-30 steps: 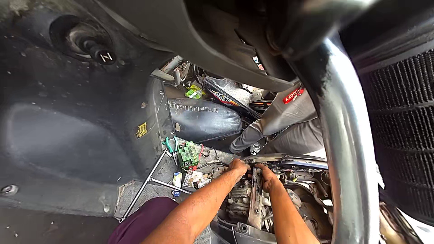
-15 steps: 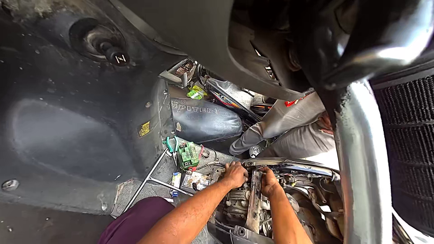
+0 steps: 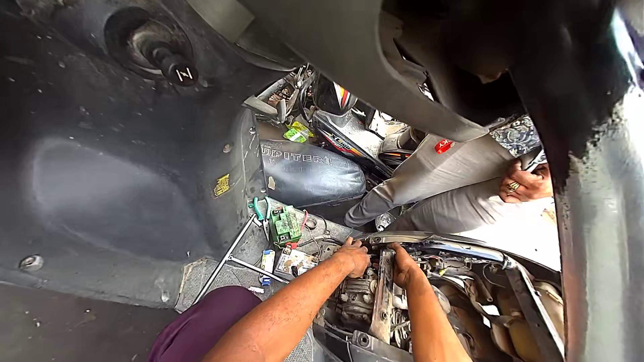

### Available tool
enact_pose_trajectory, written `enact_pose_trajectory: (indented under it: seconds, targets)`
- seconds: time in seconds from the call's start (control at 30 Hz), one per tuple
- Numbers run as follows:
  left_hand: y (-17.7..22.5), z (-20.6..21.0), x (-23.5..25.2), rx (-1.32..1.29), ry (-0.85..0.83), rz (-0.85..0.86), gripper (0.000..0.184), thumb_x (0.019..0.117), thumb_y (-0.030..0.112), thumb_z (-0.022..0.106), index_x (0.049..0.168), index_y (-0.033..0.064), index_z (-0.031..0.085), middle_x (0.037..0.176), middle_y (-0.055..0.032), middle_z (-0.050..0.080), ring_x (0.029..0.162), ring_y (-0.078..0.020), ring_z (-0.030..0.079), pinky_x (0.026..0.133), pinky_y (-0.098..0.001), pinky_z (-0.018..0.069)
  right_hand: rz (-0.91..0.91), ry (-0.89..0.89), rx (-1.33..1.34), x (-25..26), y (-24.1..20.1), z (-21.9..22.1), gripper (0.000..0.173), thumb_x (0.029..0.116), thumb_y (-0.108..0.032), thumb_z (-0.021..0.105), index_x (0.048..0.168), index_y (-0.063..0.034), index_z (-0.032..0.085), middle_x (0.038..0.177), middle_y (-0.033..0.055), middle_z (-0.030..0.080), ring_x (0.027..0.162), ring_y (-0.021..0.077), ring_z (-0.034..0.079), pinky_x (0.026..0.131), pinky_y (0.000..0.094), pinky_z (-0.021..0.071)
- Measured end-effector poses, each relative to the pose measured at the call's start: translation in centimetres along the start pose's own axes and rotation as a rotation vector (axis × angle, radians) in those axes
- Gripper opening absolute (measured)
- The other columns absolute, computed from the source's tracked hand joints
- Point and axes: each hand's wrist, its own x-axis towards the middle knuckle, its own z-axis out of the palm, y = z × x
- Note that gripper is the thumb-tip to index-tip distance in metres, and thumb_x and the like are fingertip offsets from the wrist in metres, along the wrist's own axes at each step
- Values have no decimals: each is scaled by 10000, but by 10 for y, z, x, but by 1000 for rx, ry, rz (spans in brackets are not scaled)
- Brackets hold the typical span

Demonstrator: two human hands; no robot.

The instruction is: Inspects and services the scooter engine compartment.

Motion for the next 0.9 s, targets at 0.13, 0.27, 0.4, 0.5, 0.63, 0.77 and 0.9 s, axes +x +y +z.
enact_pose_trajectory:
  seconds: [0.13, 0.27, 0.4, 0.5, 0.63, 0.77, 0.9]
  targets:
    - [-8, -16, -4, -115, -32, -21, 252, 980, 240, 595, 1165, 186, 758, 1201, -91, 714, 1221, -324, 599, 1115, -653, 316, 36, -40, 97, -4, -2, -3, 487, 1010, -454, 528, 1245, -31, 584, 1057, 203, 685, 896, 317, 697, 768, 492, 592]
    - [-11, -7, 5, -382, 180, -91, 248, 995, 245, 564, 1095, 115, 750, 1094, -137, 732, 1082, -346, 680, 961, -630, 503, 30, -35, 169, -11, -3, -3, 471, 995, -455, 549, 1233, -50, 591, 1048, 186, 681, 882, 305, 689, 764, 499, 587]
    - [0, 8, 15, -572, 306, -187, 325, 1043, 335, 510, 1251, 178, 704, 1200, -113, 721, 1164, -317, 666, 1003, -614, 492, -16, 37, 199, -20, -1, 5, 428, 1007, -447, 538, 1173, -58, 607, 968, 166, 676, 819, 277, 674, 718, 489, 577]
    - [3, 18, 23, -495, 303, -118, 306, 1043, 328, 522, 1244, 227, 730, 1220, -84, 722, 1200, -294, 646, 1067, -617, 433, -111, 190, 281, -29, 4, 7, 277, 998, -288, 567, 1159, -63, 561, 984, 151, 615, 827, 266, 614, 694, 472, 535]
    - [5, 15, 21, -529, 271, -105, 304, 1037, 258, 549, 1275, 149, 702, 1274, -125, 690, 1252, -312, 602, 1120, -612, 353, -229, 330, 231, -52, 6, 13, 196, 1062, -212, 550, 1172, -50, 534, 947, 103, 522, 770, 199, 507, 675, 373, 472]
    - [6, 28, 38, -438, 363, -36, 258, 1005, 172, 570, 1203, 139, 732, 1231, -87, 709, 1239, -284, 595, 1142, -579, 325, -198, 366, 274, -24, 11, -12, 361, 1061, -131, 488, 1381, 33, 459, 1194, 251, 614, 957, 310, 665, 782, 447, 571]
    - [8, 26, 39, -367, 362, -30, 293, 1020, 164, 516, 1212, 125, 734, 1287, -72, 690, 1296, -266, 564, 1173, -572, 289, -120, 393, -225, -1, 11, -10, 343, 967, -86, 641, 1271, 67, 592, 1205, 256, 632, 1046, 345, 643, 874, 517, 544]
